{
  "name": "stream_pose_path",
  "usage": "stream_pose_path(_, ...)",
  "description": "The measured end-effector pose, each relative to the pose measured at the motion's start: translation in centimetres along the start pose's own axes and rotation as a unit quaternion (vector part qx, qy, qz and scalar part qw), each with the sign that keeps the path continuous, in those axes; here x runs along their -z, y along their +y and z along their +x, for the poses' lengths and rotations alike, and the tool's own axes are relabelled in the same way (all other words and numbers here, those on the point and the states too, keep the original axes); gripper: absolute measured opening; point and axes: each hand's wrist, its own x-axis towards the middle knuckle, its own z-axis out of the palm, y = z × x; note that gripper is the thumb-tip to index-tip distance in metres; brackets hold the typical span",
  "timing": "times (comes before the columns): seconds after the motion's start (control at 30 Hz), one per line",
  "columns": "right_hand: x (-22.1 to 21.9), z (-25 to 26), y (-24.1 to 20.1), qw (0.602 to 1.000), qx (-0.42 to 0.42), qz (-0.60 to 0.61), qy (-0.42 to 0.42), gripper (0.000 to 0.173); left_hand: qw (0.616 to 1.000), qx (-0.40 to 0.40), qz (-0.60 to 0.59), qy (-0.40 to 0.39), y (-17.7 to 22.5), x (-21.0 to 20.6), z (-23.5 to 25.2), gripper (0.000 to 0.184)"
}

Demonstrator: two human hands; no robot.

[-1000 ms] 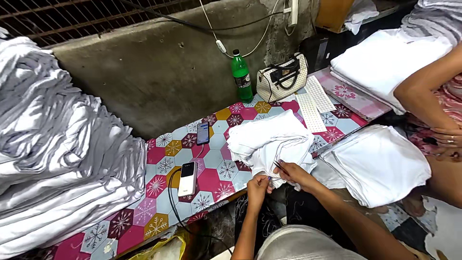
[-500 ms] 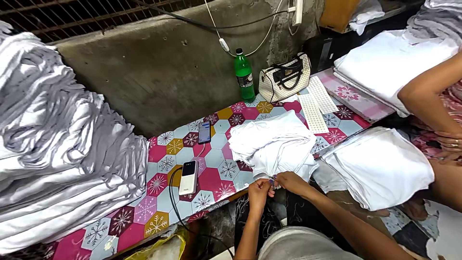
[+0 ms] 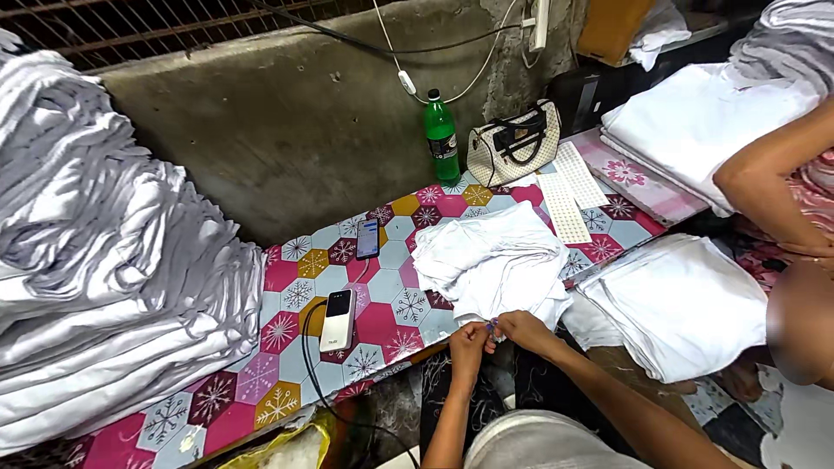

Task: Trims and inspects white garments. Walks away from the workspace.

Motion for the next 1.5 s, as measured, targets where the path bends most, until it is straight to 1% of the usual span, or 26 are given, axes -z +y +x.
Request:
stream_pose_path(0.13, -0.2, 0.0, 0.4, 1.0, 0.0, 0.004, -0.001, 0.041, 1.0, 0.006, 0.013, -0.011, -0.6, 0.2, -0.2, 0.01)
stream_pose_path(0.17, -0.1, -0.2, 0.2, 1.0, -0.002, -0.007, -0.009, 0.042, 0.998, 0.013, 0.05, -0.021, -0.4, 0.5, -0.3, 0.011)
stream_pose_path(0.23, 0.7, -1.2, -0.6, 0.998, -0.013, -0.045, -0.033, 0.047, 0.979, 0.022, 0.198, -0.047, 0.6, 1.0, -0.5, 0.017)
stream_pose_path(0.3, 1.9, -2.7, -1.7, 0.995, -0.025, -0.089, -0.037, 0.05, 0.95, 0.028, 0.309, -0.039, 2.0, 1.2, -0.5, 0.036)
stream_pose_path(0.33, 2.2, -3.3, -2.1, 0.995, -0.022, -0.095, -0.022, 0.05, 0.946, 0.016, 0.324, -0.024, 2.4, 1.1, -0.4, 0.041)
stream_pose_path(0.4, 1.8, -3.6, -2.3, 0.995, 0.018, -0.086, 0.053, 0.045, 0.949, -0.025, 0.313, -0.011, 2.4, 0.6, 0.3, 0.04)
stream_pose_path(0.47, 0.5, -2.4, -1.7, 0.983, 0.08, -0.082, 0.144, 0.039, 0.956, -0.072, 0.286, -0.01, 1.7, 0.3, 1.4, 0.022)
stream_pose_path(0.53, -0.3, -0.6, -0.9, 0.97, 0.112, -0.062, 0.209, 0.029, 0.953, -0.097, 0.286, -0.012, 1.4, 0.4, 2.0, 0.016)
stream_pose_path(0.57, -0.2, 0.1, -0.6, 0.971, 0.111, -0.026, 0.21, 0.025, 0.95, -0.104, 0.295, -0.015, 1.5, 0.6, 2.0, 0.016)
stream_pose_path(0.63, 0.5, 0.9, -0.2, 0.975, 0.096, 0.076, 0.183, 0.023, 0.945, -0.106, 0.307, -0.025, 2.1, 1.0, 1.5, 0.015)
stream_pose_path(0.67, 0.8, 1.0, -0.3, 0.975, 0.079, 0.13, 0.164, 0.022, 0.948, -0.098, 0.3, -0.035, 2.4, 1.0, 1.3, 0.022)
stream_pose_path(0.73, 1.2, 1.0, -0.7, 0.968, 0.031, 0.219, 0.116, 0.02, 0.958, -0.087, 0.27, -0.045, 3.1, 0.7, 1.4, 0.045)
stream_pose_path(0.77, 1.2, 1.1, -1.0, 0.96, 0.01, 0.264, 0.096, 0.018, 0.961, -0.098, 0.257, -0.039, 3.1, 0.3, 1.6, 0.047)
stream_pose_path(0.83, 1.1, 1.2, -1.3, 0.929, -0.024, 0.366, 0.054, 0.011, 0.956, -0.136, 0.26, -0.016, 2.3, -0.2, 2.3, 0.027)
stream_pose_path(0.87, 1.1, 1.3, -1.2, 0.912, -0.035, 0.406, 0.041, 0.009, 0.949, -0.133, 0.285, -0.021, 2.1, -0.1, 2.5, 0.017)
stream_pose_path(1.0, 1.7, 1.4, -0.5, 0.884, -0.039, 0.465, 0.024, 0.007, 0.914, -0.041, 0.377, -0.146, 3.1, 1.7, 1.8, 0.018)
stream_pose_path(1.03, 1.8, 1.3, -0.5, 0.88, -0.036, 0.474, 0.018, 0.006, 0.916, -0.03, 0.372, -0.148, 3.3, 1.8, 1.5, 0.018)
stream_pose_path(1.07, 1.9, 1.1, -0.5, 0.876, -0.032, 0.482, 0.009, 0.006, 0.931, -0.038, 0.343, -0.122, 3.3, 1.6, 1.2, 0.021)
stream_pose_path(1.13, 1.9, 1.0, -0.7, 0.868, -0.02, 0.496, -0.005, 0.005, 0.965, -0.079, 0.246, -0.055, 3.0, 0.4, 1.3, 0.039)
stream_pose_path(1.17, 1.8, 1.0, -0.8, 0.87, -0.009, 0.493, -0.005, 0.004, 0.968, -0.111, 0.222, -0.029, 2.6, -0.1, 1.7, 0.037)
stream_pose_path(1.23, 1.4, 0.9, -0.9, 0.904, 0.031, 0.425, 0.03, 0.003, 0.948, -0.191, 0.252, 0.01, 1.1, -0.8, 2.3, 0.015)
stream_pose_path(1.3, 1.5, 0.5, -0.7, 0.963, 0.081, 0.229, 0.115, 0.014, 0.907, -0.268, 0.324, 0.033, 0.1, -0.8, 2.4, 0.014)
stream_pose_path(1.33, 1.6, 0.1, -0.6, 0.973, 0.108, 0.13, 0.156, 0.019, 0.881, -0.291, 0.372, 0.035, -0.3, -0.6, 2.2, 0.018)
stream_pose_path(1.37, 1.4, -0.2, -0.2, 0.966, 0.145, 0.052, 0.207, 0.019, 0.851, -0.301, 0.429, 0.035, -0.5, -0.3, 1.9, 0.028)
stream_pose_path(1.43, 1.0, -0.5, 0.8, 0.916, 0.223, -0.045, 0.33, 0.012, 0.794, -0.307, 0.524, 0.033, -1.3, 0.8, 1.2, 0.042)
stream_pose_path(1.5, 1.6, -0.6, 1.1, 0.877, 0.258, -0.086, 0.395, 0.015, 0.748, -0.381, 0.542, 0.03, -2.1, 2.7, 0.8, 0.028)
